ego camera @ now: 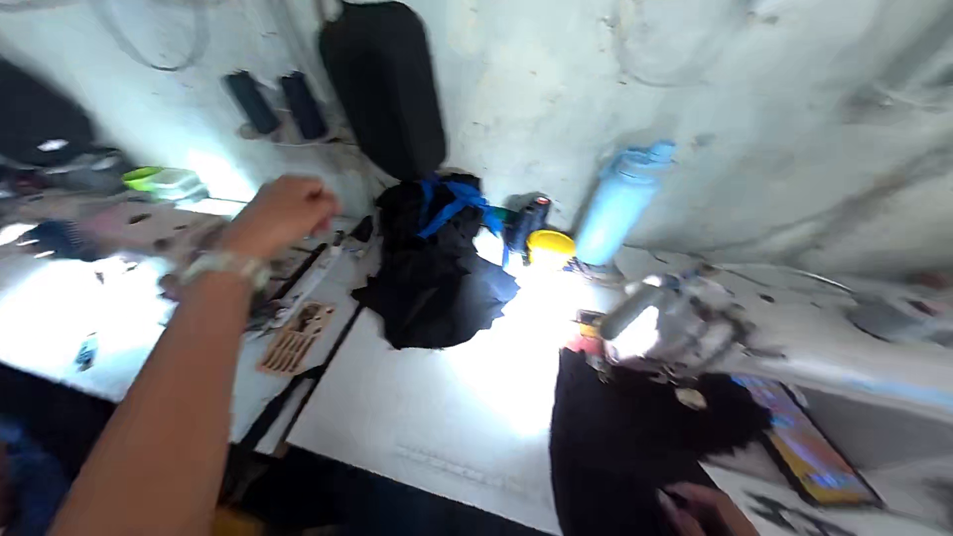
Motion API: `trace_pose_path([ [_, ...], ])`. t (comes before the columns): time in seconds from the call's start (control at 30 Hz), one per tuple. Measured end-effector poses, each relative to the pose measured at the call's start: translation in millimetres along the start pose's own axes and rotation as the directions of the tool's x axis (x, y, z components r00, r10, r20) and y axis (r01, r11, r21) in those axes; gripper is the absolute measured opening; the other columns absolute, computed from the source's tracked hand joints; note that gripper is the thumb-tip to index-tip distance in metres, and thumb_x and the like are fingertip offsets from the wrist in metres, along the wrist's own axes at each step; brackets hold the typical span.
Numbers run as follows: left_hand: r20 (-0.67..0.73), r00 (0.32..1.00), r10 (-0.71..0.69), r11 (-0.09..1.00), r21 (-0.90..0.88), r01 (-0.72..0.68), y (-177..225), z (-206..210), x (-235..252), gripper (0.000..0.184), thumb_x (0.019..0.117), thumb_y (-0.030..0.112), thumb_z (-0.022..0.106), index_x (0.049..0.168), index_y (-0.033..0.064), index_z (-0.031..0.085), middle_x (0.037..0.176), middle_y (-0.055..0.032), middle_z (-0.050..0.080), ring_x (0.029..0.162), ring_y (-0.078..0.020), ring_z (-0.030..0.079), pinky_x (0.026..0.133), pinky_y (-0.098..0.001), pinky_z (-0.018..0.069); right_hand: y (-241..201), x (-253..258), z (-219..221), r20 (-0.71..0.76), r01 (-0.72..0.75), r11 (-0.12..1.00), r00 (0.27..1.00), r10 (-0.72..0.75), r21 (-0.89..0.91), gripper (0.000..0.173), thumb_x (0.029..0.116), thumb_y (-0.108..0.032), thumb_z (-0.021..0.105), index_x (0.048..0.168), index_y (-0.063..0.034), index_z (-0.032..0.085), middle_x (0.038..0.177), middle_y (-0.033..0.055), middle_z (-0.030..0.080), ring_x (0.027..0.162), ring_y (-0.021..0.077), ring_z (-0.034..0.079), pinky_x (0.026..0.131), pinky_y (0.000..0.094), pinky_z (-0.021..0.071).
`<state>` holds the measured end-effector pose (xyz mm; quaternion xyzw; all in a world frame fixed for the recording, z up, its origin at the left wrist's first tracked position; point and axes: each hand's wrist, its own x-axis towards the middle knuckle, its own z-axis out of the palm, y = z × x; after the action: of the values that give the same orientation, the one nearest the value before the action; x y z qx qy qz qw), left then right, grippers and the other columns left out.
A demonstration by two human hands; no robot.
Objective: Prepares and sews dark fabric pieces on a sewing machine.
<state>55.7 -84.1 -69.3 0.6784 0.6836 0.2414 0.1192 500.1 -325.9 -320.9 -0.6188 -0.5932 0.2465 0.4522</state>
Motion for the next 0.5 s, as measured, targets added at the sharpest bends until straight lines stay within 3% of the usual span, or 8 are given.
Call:
trace_pose_path([
  [0.07,0.105,0.981,0.166,0.946,-0.299,-0.128,9.7,49.7,-59.4,0.019,0.1062,0.015,0.052,0.106,0.0003,0.065,0.091,-0.009,0.068,0.078,-0.0166,0.065,0.076,-0.0371,0.0563,-3.3,-15.2,-2.4,-0.029,-0.019,0.99,0.999,0.023,0.14,0.02,0.0959,-0.007,0.067,0.107,0.0099,0.064,0.085,0.0051,0.068,0.069,0.0005,0.063,0.064,0.0201,0.0565],
  [0.13,0.192,0.925,0.327,0.798,-0.581,-0.161,20.5,107.0,-116.5,0.016,0.1018,0.015,0.055,0.099,0.0097,0.07,0.086,0.006,0.072,0.078,-0.0038,0.069,0.077,-0.024,0.06,-27.6,-18.1,-3.2,0.015,-0.126,0.956,0.992,0.127,0.263,0.016,0.0933,-0.004,0.068,0.107,0.0025,0.064,0.083,-0.0036,0.068,0.065,-0.0014,0.065,0.06,0.02,0.0585],
  [0.17,0.22,0.894,0.39,0.714,-0.686,-0.142,32.1,135.7,-143.8,0.016,0.1013,0.017,0.057,0.099,0.0111,0.072,0.087,0.0088,0.074,0.08,-0.0013,0.071,0.078,-0.0215,0.0601,-35.9,-18.8,-2.3,0.04,-0.151,0.934,0.989,0.146,0.323,0.014,0.093,-0.002,0.068,0.106,-0.001,0.064,0.082,-0.0069,0.068,0.064,-0.0019,0.065,0.058,0.0198,0.0587],
  [0.3,0.371,0.762,0.531,0.449,-0.886,0.119,83.6,233.0,-218.1,0.031,0.101,0.028,0.062,0.115,0.003,0.071,0.106,0.0003,0.075,0.096,-0.0077,0.072,0.087,-0.028,0.06,-45.4,-18.8,8.8,0.047,-0.108,0.872,0.994,0.098,0.478,0.009,0.0954,-0.003,0.066,0.104,-0.0056,0.068,0.081,-0.0093,0.071,0.062,-0.0029,0.065,0.056,0.0174,0.0582],
  [0.4,0.411,0.79,0.455,0.291,-0.907,0.304,110.9,272.4,-243.3,0.033,0.0938,0.018,0.071,0.122,0.0017,0.066,0.107,0.0012,0.073,0.097,-0.0081,0.07,0.086,-0.0281,0.0597,-37.0,-9.3,14.8,-0.053,-0.009,0.884,0.998,0.038,0.467,0.008,0.095,-0.009,0.068,0.102,-0.0067,0.071,0.083,-0.008,0.071,0.063,-0.0047,0.063,0.056,0.0134,0.0553],
  [0.5,0.487,0.801,0.347,0.277,-0.87,0.408,120.6,280.4,-246.6,0.033,0.0895,0.005,0.072,0.122,0.0027,0.065,0.1,0.0006,0.072,0.082,-0.0066,0.07,0.07,-0.0227,0.0591,-32.1,-0.3,11.2,-0.077,-0.05,0.87,0.992,0.101,0.491,0.007,0.0921,-0.008,0.071,0.099,-0.006,0.071,0.08,-0.0061,0.07,0.061,-0.0023,0.063,0.054,0.0139,0.054],
])
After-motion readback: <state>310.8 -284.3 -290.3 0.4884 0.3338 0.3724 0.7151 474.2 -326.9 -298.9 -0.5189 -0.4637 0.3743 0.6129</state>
